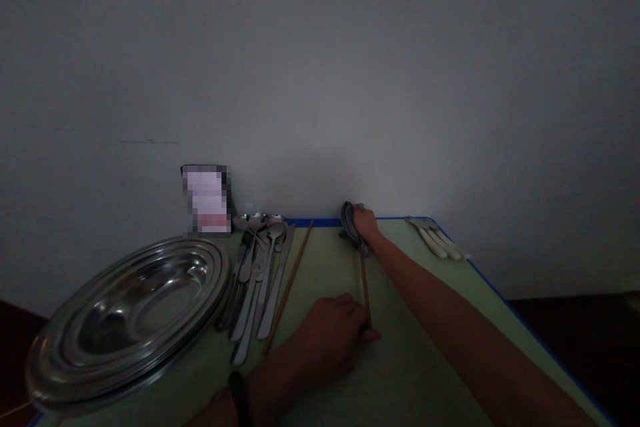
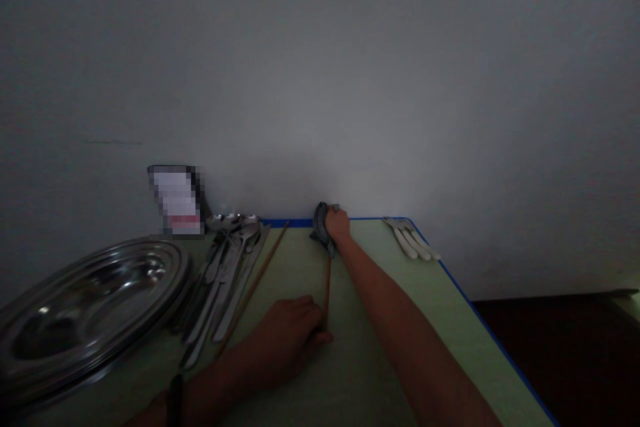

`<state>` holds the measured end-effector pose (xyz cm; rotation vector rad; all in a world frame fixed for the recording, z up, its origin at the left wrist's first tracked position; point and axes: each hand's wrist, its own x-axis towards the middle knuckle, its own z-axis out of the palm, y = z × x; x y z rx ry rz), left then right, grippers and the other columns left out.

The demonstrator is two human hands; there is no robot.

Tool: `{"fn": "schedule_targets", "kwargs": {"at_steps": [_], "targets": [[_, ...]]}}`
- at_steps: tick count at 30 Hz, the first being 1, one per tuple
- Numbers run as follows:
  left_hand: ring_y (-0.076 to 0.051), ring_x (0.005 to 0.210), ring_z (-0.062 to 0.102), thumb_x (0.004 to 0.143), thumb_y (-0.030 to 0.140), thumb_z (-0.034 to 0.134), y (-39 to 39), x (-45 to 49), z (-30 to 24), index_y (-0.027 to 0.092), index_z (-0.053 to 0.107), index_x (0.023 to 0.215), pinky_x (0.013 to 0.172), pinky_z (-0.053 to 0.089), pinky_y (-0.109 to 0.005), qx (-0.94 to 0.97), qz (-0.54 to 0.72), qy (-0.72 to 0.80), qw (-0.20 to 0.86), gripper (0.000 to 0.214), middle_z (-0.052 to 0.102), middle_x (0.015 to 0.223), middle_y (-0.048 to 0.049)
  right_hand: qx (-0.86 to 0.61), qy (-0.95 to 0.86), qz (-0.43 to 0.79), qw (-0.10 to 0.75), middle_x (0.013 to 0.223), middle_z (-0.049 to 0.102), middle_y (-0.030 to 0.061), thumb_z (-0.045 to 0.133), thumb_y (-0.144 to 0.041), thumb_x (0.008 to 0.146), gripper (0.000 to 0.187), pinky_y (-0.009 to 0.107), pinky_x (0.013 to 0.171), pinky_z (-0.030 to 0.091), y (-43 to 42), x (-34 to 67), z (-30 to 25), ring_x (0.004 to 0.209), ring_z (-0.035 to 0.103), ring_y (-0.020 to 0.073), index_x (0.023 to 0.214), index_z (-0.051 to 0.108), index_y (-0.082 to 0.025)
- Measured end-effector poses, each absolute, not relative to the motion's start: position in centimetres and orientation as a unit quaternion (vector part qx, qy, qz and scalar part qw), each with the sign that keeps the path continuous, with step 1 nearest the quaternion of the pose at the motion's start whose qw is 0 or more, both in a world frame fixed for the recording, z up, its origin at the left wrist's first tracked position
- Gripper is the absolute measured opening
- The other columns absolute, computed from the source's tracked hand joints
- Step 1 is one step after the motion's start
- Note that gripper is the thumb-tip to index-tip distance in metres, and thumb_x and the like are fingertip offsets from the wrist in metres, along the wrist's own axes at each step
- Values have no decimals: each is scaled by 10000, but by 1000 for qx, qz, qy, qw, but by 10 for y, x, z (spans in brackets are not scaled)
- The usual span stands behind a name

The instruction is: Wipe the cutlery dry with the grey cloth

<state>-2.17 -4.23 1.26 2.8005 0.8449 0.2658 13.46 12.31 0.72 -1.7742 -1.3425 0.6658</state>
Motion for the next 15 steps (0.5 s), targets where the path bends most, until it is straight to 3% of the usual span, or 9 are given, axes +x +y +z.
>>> {"fn": "schedule_targets", "kwargs": {"at_steps": [5,15], "targets": [[-187,717,556,891,323,399,-43,-21,13,165,529,821,638,416,-297,947,86,298,88,216,588,778,-36,-747,-503,242,360,1018,599,236,273,-294,879,396,342,849,382,106,128,9,1033,551,259,896,603,-77],[-224,760,571,883,306,399,-45,-16,8,155,550,805,692,438,-337,943,113,307,65,227,615,798,-73,-748,-524,225,340,959,635,204,270,-330,879,413,321,788,403,35,116,2,930,598,256,865,613,-100]]}}
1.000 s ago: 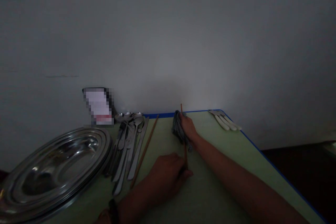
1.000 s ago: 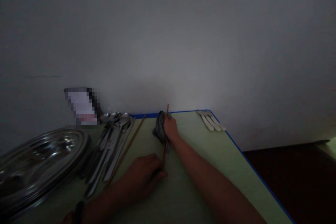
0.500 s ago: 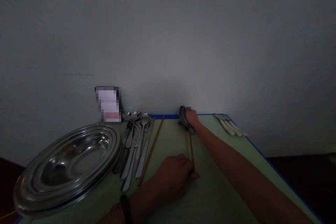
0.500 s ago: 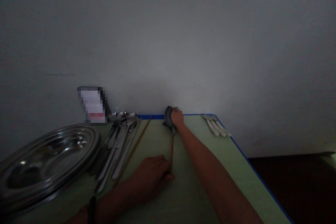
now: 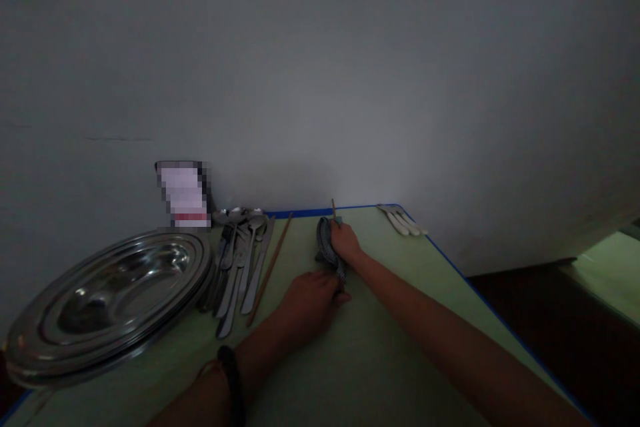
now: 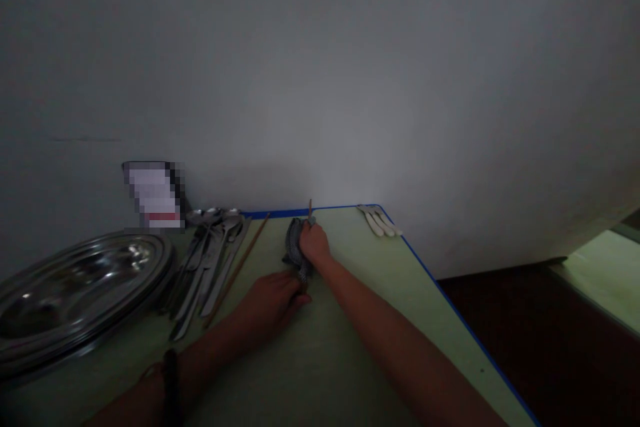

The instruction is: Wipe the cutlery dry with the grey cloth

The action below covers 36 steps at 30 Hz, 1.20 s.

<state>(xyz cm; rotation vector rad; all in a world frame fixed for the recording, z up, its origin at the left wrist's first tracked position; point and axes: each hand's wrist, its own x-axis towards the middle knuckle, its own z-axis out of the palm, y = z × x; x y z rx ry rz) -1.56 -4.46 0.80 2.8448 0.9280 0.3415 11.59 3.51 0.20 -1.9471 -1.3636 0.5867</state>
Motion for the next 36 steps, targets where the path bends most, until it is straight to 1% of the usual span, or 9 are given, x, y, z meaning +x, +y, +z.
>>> {"fn": "schedule_targets", "kwargs": {"at_steps": [5,9,13,17,21,27,32,36], "targets": [[-238,748,578,831,278,448,-44,-17,5,145,566,806,690,445,-351,943,131,300,66,180,636,816,-97,-745,-530,213,344,984,632,182,243,-338,888,422,314,797,400,8,107,2,942,588,244,895,598,-111],[-217,734,574,849,269,408,-42,-19,3,144,558,808,680,441,-327,941,140,300,69,199,627,820,-96,-745,-534,213,339,964,644,168,247,-313,890,409,300,775,409,11,107,5,904,602,233,878,605,-115],[-208,712,563,855,297,405,-43,-17,5,151,541,779,654,432,-315,941,140,304,59,213,614,781,-77,-747,-536,205,335,980,641,174,278,-290,885,383,293,774,405,26,110,8,925,598,236,886,613,-105],[-194,696,549,837,283,435,-44,-15,7,167,543,764,633,420,-298,940,122,312,61,174,596,737,-48,-759,-526,188,334,991,634,198,277,-281,881,394,306,767,406,44,111,8,929,599,254,914,613,-79],[-193,692,535,825,267,448,-44,-13,8,171,535,749,626,417,-298,945,103,307,48,151,579,701,-36,-766,-522,162,340,1003,628,199,279,-276,877,390,317,778,402,64,115,6,931,598,258,922,613,-79],[-194,707,528,835,269,433,-44,-11,7,163,538,767,645,434,-314,949,85,302,31,163,589,726,-41,-755,-530,131,364,988,636,174,286,-272,876,369,305,772,395,97,125,6,920,599,243,899,616,-108],[-200,721,531,837,275,441,-45,-11,7,160,542,792,660,452,-333,948,77,307,32,159,596,737,-37,-748,-532,122,376,981,631,192,287,-266,870,365,317,748,391,118,132,5,893,596,250,868,608,-92],[-204,739,535,844,278,439,-46,-10,4,163,544,796,676,456,-348,948,79,306,29,163,603,751,-36,-744,-534,121,382,952,639,174,285,-280,868,362,306,732,390,123,133,2,859,596,230,840,604,-112]]}}
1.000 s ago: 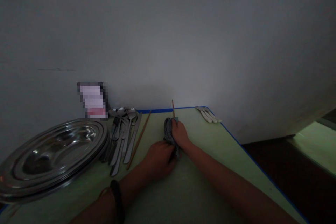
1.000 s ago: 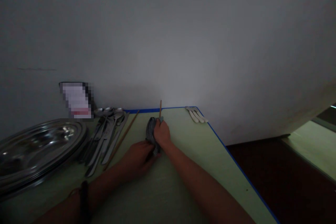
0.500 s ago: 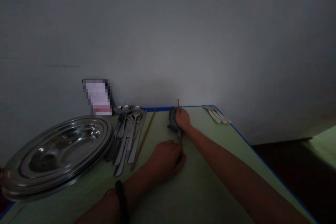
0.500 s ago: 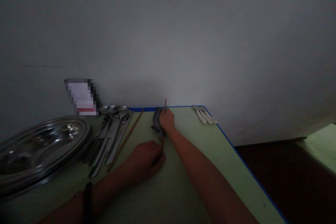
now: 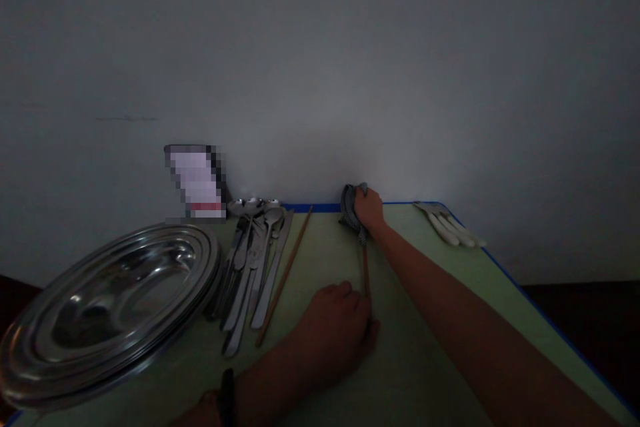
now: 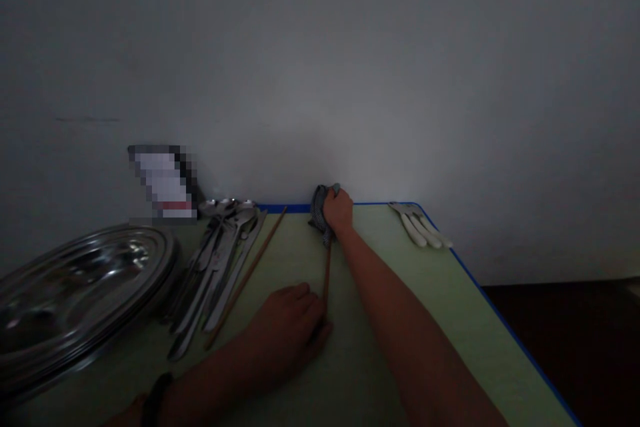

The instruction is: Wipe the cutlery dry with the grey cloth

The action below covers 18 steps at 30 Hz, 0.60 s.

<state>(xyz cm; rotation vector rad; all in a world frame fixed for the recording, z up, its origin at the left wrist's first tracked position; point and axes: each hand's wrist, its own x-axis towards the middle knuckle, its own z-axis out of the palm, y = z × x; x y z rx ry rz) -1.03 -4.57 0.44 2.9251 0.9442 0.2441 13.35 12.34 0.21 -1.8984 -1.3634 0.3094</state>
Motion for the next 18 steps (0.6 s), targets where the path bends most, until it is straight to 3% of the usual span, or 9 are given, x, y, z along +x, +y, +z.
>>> {"fn": "schedule_targets", "kwargs": {"at_steps": [9,18], "targets": [[-197,711,535,821,266,473,-48,-9,8,161,554,769,656,421,-325,934,82,349,11,143,605,725,-45,-757,-504,138,392,922,626,232,312,-279,852,352,347,727,398,101,123,0,857,601,278,875,597,-73],[-164,657,508,764,242,523,-42,-14,4,189,495,713,595,364,-272,931,134,333,72,79,560,676,1,-715,-501,151,463,867,646,106,263,-350,862,367,284,711,403,37,126,-5,816,587,202,833,577,-164]]}}
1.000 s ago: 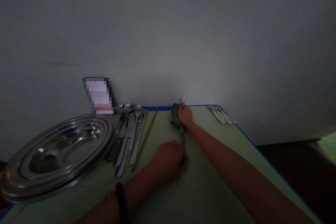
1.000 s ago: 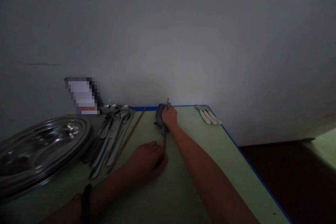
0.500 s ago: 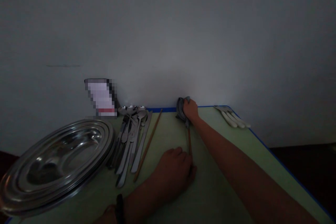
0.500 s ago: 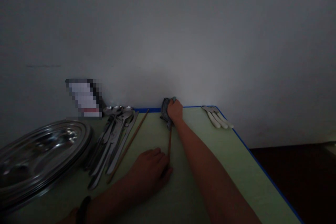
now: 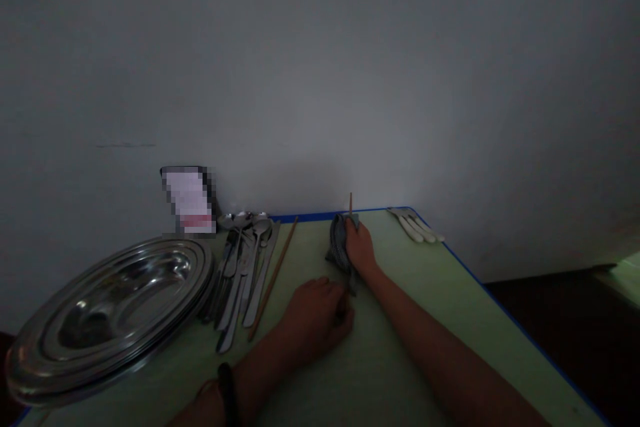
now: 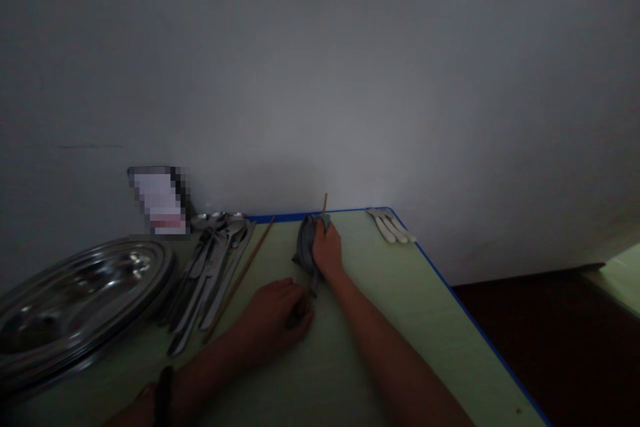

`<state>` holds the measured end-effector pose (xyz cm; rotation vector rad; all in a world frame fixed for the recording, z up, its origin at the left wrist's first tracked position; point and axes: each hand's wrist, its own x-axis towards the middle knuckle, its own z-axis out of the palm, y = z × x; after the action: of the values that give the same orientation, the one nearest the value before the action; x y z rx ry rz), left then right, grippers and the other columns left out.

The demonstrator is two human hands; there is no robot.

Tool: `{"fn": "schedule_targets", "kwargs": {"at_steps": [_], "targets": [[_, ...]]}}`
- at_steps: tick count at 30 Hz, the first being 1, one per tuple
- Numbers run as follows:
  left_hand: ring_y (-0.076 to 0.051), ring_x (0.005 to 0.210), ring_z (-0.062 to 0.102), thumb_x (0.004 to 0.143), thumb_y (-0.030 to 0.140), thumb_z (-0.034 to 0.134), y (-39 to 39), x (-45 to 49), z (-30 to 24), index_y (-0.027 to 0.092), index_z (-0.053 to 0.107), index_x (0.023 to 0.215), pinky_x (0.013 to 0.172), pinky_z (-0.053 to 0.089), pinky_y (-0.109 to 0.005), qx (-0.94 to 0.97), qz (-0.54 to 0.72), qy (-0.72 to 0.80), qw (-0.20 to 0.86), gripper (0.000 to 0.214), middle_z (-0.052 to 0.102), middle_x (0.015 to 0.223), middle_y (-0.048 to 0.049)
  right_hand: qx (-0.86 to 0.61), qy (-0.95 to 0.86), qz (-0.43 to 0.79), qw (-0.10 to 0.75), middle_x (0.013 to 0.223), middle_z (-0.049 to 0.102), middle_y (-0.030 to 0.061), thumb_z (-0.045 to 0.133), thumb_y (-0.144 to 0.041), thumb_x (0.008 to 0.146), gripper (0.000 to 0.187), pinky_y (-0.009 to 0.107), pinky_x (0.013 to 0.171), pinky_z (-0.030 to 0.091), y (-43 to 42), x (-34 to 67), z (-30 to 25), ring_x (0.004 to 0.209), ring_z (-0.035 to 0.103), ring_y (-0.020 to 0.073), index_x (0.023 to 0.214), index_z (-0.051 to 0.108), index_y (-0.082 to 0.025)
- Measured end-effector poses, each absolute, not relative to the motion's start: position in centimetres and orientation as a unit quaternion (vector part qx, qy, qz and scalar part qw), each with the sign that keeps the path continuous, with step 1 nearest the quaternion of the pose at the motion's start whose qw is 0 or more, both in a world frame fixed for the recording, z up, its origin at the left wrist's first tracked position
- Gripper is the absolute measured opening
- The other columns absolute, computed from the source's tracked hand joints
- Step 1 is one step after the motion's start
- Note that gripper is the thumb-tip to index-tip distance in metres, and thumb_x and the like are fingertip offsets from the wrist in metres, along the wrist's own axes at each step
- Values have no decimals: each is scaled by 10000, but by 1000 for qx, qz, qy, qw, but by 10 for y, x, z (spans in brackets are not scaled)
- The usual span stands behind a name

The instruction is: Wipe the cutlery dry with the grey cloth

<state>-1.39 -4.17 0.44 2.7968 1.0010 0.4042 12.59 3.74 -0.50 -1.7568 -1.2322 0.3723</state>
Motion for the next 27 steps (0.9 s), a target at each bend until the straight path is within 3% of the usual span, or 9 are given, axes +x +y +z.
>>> {"fn": "schedule_targets", "kwargs": {"at_steps": [4,10,13,21,27], "targets": [[-162,673,510,735,244,568,-40,-15,3,192,491,738,602,365,-265,914,156,354,123,93,560,715,4,-662,-506,184,522,808,636,65,286,-383,849,347,274,688,397,26,122,-9,749,565,181,801,563,-178],[-183,879,485,736,232,620,-35,-18,11,191,500,834,758,395,-288,899,192,330,215,161,556,892,-12,-684,-561,168,436,789,633,91,302,-348,849,331,274,677,385,44,118,-9,740,564,190,762,568,-171],[-195,943,455,774,250,598,-32,-19,13,197,536,822,823,376,-318,911,173,302,221,95,540,935,-22,-681,-568,169,430,793,637,90,299,-321,856,319,269,677,384,56,120,-6,738,567,187,736,559,-179],[-196,923,431,849,216,481,-37,-18,20,217,554,887,820,360,-335,918,118,317,207,83,500,926,-27,-658,-527,200,499,704,602,45,320,-326,836,292,248,630,362,95,129,1,680,522,162,616,463,-198],[-195,932,421,835,203,491,-36,-16,19,220,548,882,822,353,-334,908,105,338,223,76,483,919,-23,-637,-523,198,530,674,560,31,342,-325,821,289,257,634,351,121,136,2,669,499,151,577,426,-194]]}}
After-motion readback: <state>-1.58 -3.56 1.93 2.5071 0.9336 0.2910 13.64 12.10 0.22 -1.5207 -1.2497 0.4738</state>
